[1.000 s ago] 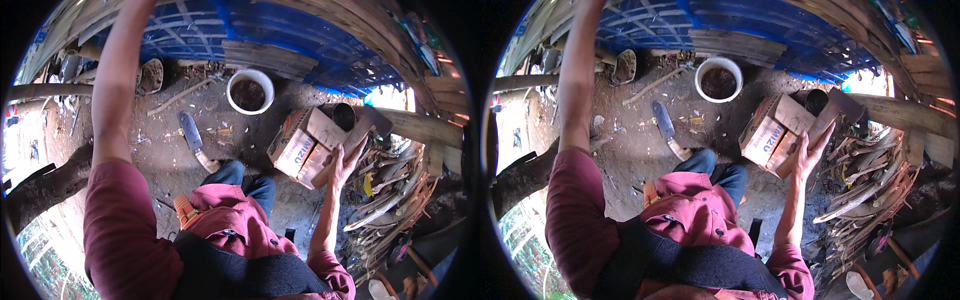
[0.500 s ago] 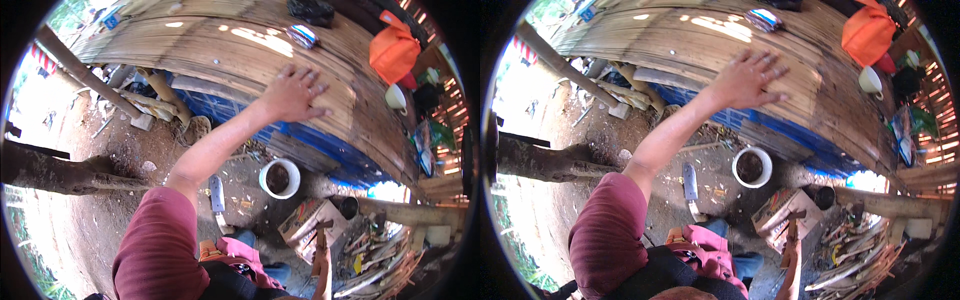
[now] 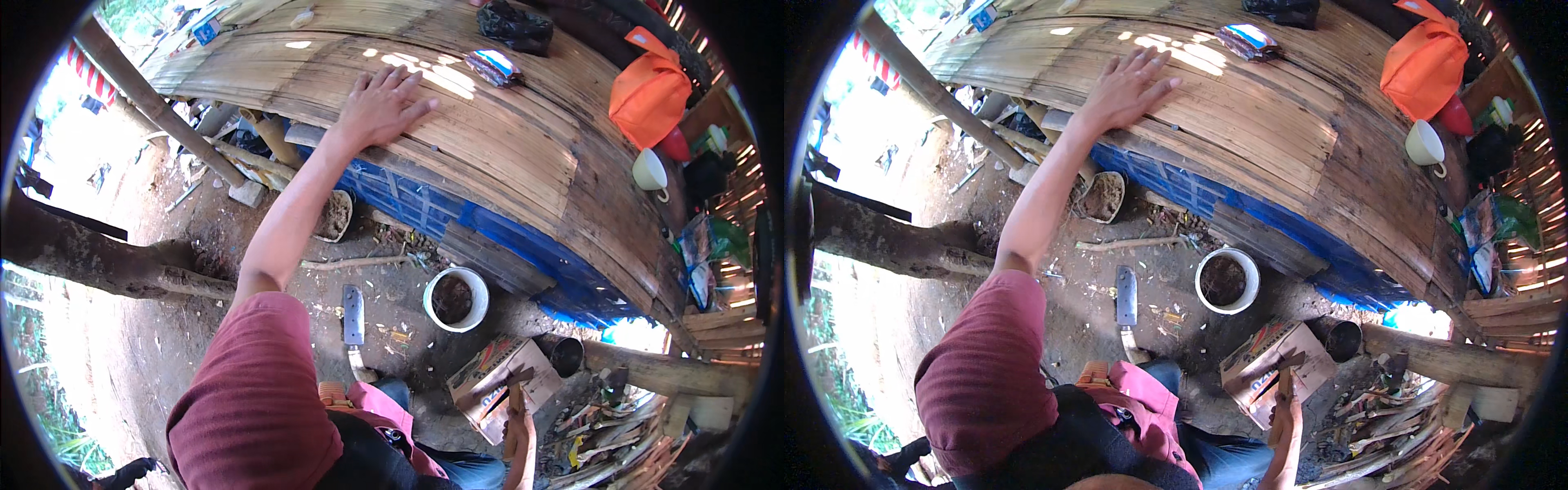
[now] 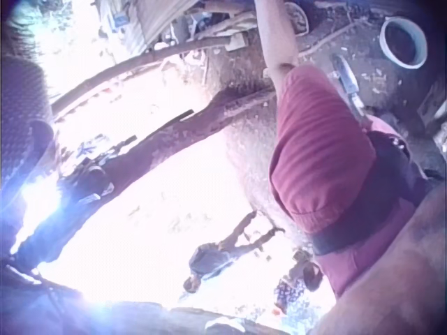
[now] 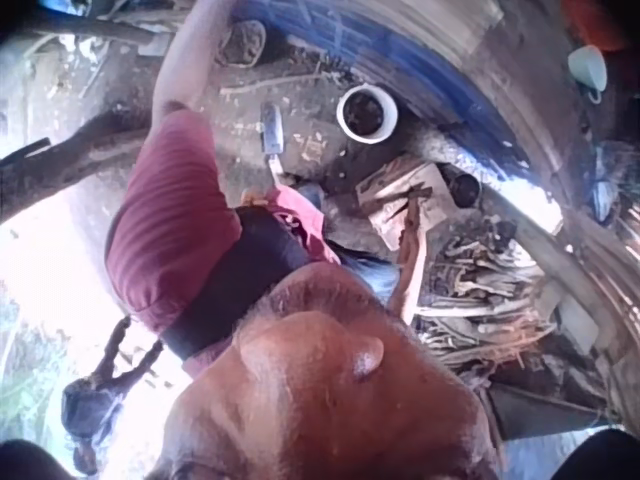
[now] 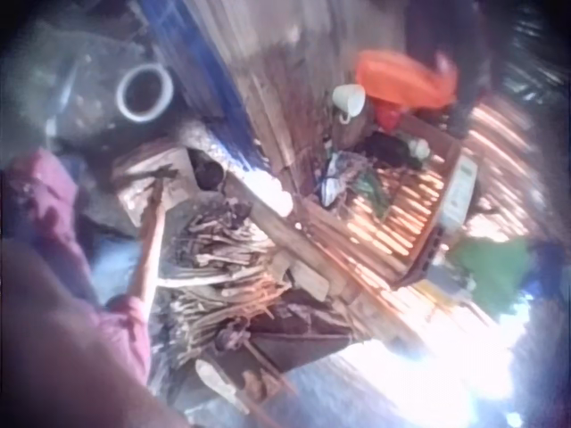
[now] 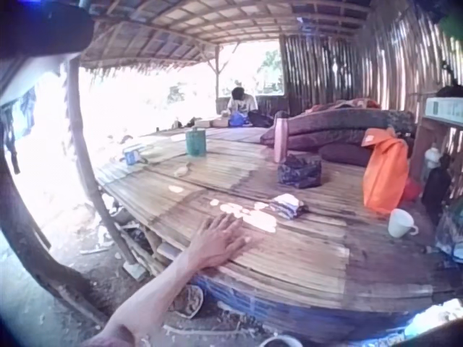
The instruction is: The person uses a machete to split and shape a piece of wood on the ground, then uses a hammer to drive nails into a wooden structure above. They also use a knife to carve a small wooden piece.
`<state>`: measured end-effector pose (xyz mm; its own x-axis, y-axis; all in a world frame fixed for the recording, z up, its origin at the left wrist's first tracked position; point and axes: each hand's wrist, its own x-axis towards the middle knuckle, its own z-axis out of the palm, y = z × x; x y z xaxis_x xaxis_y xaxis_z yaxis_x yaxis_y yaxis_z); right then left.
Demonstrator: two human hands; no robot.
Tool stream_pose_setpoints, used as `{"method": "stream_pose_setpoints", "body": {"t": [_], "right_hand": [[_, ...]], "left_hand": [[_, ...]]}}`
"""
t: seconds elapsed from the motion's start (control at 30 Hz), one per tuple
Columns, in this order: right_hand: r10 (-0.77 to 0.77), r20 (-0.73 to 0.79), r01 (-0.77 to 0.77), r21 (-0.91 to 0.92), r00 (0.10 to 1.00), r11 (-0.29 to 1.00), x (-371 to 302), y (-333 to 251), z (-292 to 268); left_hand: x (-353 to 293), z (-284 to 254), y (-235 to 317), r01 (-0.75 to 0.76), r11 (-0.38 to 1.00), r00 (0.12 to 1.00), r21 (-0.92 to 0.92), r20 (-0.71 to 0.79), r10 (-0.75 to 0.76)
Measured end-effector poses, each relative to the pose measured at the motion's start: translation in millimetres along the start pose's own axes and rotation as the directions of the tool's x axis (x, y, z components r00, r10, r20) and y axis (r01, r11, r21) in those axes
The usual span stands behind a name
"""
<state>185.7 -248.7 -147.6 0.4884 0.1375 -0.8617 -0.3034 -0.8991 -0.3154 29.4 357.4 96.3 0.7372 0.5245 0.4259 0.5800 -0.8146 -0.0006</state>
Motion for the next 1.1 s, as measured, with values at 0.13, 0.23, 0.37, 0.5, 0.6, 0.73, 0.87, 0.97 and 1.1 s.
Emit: {"method": "stream_pose_setpoints", "body": {"t": [0.13, 0.23, 0.37, 0.5, 0.6, 0.73, 0.87, 0.97, 1.1], "right_hand": [[-0.048, 0.008, 0.048, -0.036, 0.999, 0.998, 2.4, -4.3, 8.9], [-0.235, -0.089, 0.216, -0.183, 0.968, 0.959, 25.0, 32.0, 0.9], [-0.26, -0.057, 0.233, -0.29, 0.964, 0.928, 28.7, 25.4, 16.3], [-0.19, -0.074, 0.152, -0.355, 0.979, 0.922, 45.0, 3.7, 17.1], [-0.135, -0.144, 0.088, -0.293, 0.98, 0.952, 44.8, 11.3, 30.9], [0.014, -0.213, -0.02, -0.026, 0.977, 0.999, 13.7, 17.9, 70.4], [0.075, -0.244, -0.023, 0.209, 0.967, 0.978, -38.1, 27.4, 86.9], [0.265, -0.271, -0.056, 0.594, 0.925, 0.802, -102.0, 2.2, 38.4], [0.102, -0.45, 0.092, 0.389, 0.887, 0.917, -134.7, 28.3, 59.9]], "left_hand": [[3.9, 7.8, -11.6, -0.048, 0.998, 0.999, 0.039, 0.022, 0.047], [36.8, 14.1, 19.7, -0.067, 0.998, 0.998, 0.009, 0.02, 0.066], [28.3, 20.1, 15.1, 0.014, 0.987, 0.975, -0.162, 0.22, 0.022], [16.4, 40.3, -54.2, -0.161, 0.977, 0.978, -0.141, 0.114, 0.177], [19.5, 22.8, -21.0, -0.172, 0.962, 0.972, -0.213, 0.119, 0.2], [33.1, 25.0, -10.1, -0.209, 0.897, 0.959, -0.389, 0.098, 0.266], [13.6, 27.2, 35.0, 0.065, 0.804, 0.979, -0.591, 0.195, 0.065], [-15.4, 56.1, 116.6, -0.073, 0.781, 0.934, -0.62, 0.231, 0.271], [-26.8, 80.2, 223.6, -0.278, 0.68, 0.769, -0.678, 0.267, 0.581]]}}
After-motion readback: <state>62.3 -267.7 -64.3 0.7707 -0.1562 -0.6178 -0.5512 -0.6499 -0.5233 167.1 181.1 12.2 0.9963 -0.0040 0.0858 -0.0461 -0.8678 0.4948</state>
